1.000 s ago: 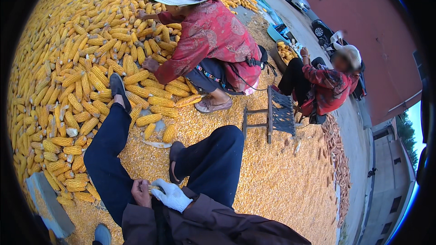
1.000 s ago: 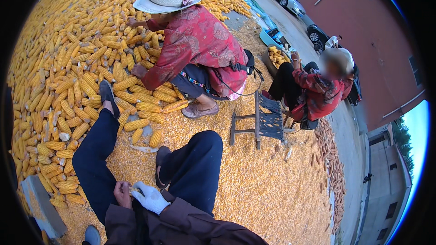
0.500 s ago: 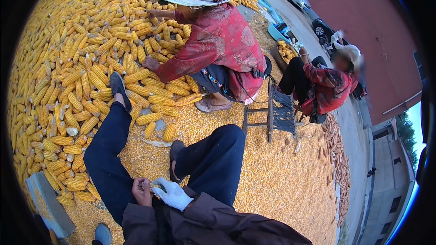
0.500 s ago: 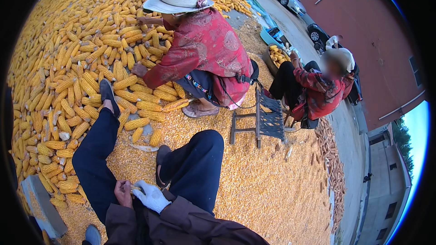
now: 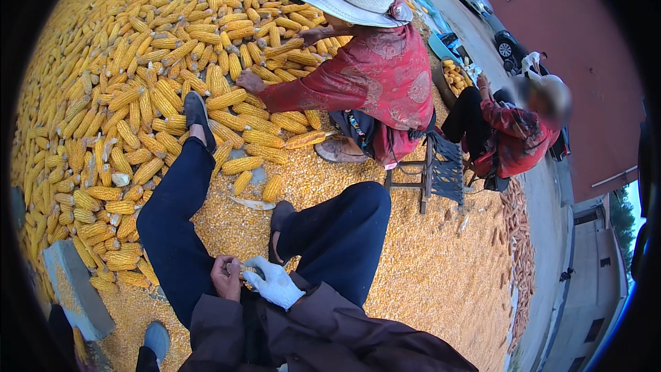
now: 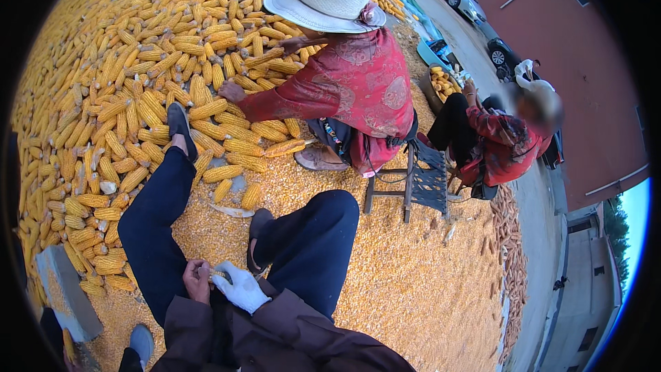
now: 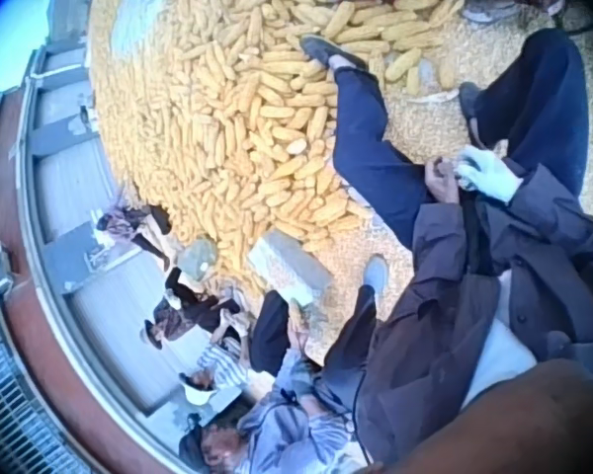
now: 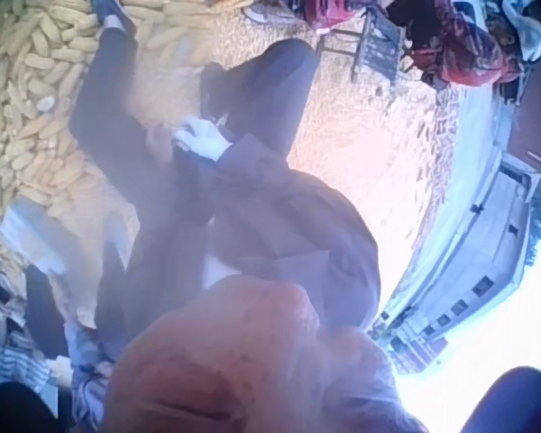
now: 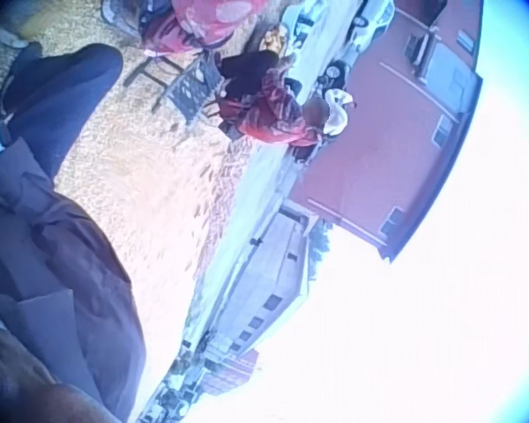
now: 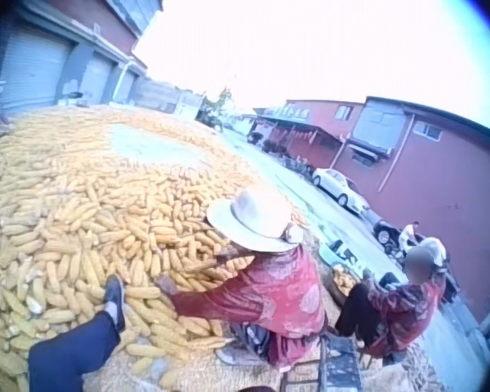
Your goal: The person sits on the ground and shucks corn cobs by hand, removing kernels from the cob. They handle multiple cobs one at a time, dropping the shucked kernels onto the ground.
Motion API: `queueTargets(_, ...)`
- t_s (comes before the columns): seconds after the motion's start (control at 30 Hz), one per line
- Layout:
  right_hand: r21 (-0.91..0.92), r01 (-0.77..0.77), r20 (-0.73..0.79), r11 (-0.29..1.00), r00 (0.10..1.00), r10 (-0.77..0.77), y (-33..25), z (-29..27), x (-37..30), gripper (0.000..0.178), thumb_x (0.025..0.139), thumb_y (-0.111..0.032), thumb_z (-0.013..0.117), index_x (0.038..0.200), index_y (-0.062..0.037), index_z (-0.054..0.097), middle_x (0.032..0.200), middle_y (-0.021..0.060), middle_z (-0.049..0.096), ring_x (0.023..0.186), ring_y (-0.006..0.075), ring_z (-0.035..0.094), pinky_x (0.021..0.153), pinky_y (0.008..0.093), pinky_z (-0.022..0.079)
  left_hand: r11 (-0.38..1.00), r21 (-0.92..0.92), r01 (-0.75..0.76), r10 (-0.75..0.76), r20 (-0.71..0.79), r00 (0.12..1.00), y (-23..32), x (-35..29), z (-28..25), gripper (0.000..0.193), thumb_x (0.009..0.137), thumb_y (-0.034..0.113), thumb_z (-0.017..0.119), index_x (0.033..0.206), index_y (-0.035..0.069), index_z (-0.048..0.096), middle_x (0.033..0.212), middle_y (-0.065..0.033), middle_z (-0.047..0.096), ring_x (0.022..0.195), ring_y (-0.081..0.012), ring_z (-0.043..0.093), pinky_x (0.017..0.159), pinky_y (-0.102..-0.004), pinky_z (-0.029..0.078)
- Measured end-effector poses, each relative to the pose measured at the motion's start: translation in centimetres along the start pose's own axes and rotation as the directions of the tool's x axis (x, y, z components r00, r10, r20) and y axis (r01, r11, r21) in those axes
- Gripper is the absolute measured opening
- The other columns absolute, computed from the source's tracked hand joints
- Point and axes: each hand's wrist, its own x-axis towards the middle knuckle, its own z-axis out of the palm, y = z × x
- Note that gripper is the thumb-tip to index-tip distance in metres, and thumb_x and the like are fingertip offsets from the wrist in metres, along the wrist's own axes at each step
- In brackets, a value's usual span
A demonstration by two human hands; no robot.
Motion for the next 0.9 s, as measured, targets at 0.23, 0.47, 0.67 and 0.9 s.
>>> queueTargets(0.23, 0.217, -0.221, 0.016, 0.951, 0.975, 0.223, 0.2, 0.7, 0.4, 0.027, 0.085, -0.022, 0.058, 0.103, -0.0016, 0.056, 0.081, 0.0164, 0.063, 0.073, 0.0238, 0.062, 0.067, 0.034, 0.048, 0.996, -0.027, 0.081, -0.081, 0.008, 0.997, 1.4, -0.1, 0.2, 0.011, 0.084, 0.01, 0.059, 0.087, 0.002, 0.053, 0.068, 0.0005, 0.05, 0.05, -0.003, 0.042, 0.041, -0.019, 0.033)
queueTargets(0.47, 0.167, -0.167, -0.027, 0.972, 0.984, 0.173, 1.5, 0.4, 1.1, 0.023, 0.087, -0.017, 0.056, 0.1, 0.0015, 0.056, 0.069, 0.0046, 0.057, 0.061, 0.0071, 0.051, 0.055, 0.0227, 0.042, 0.992, -0.099, 0.074, -0.076, -0.025, 0.997, 0.6, 0.1, 0.2, 0.011, 0.085, 0.01, 0.057, 0.09, 0.001, 0.052, 0.072, -0.0017, 0.054, 0.051, -0.0038, 0.046, 0.041, -0.0192, 0.036)
queueTargets(0.67, -0.074, -0.057, -0.064, 0.996, 0.997, 0.052, 1.6, -0.3, 1.6, 0.023, 0.086, -0.017, 0.058, 0.099, 0.0013, 0.058, 0.071, 0.0079, 0.059, 0.063, 0.0109, 0.054, 0.059, 0.0257, 0.045, 0.991, -0.069, 0.112, -0.114, -0.02, 0.993, 0.1, 0.2, 0.2, 0.012, 0.085, 0.011, 0.057, 0.09, 0.001, 0.054, 0.071, -0.0015, 0.055, 0.051, -0.003, 0.047, 0.042, -0.0196, 0.036)
queueTargets(0.9, -0.146, -0.045, -0.043, 0.988, 0.998, 0.04, 1.6, -0.6, 1.6, 0.026, 0.081, -0.022, 0.062, 0.097, -0.0022, 0.059, 0.074, 0.0175, 0.061, 0.069, 0.0259, 0.061, 0.064, 0.0333, 0.048, 0.993, 0.091, 0.08, -0.08, -0.002, 0.997, -1.0, 0.3, 0.0, 0.013, 0.085, 0.012, 0.057, 0.09, -0.001, 0.054, 0.071, -0.0021, 0.054, 0.052, -0.0039, 0.048, 0.042, -0.02, 0.04)
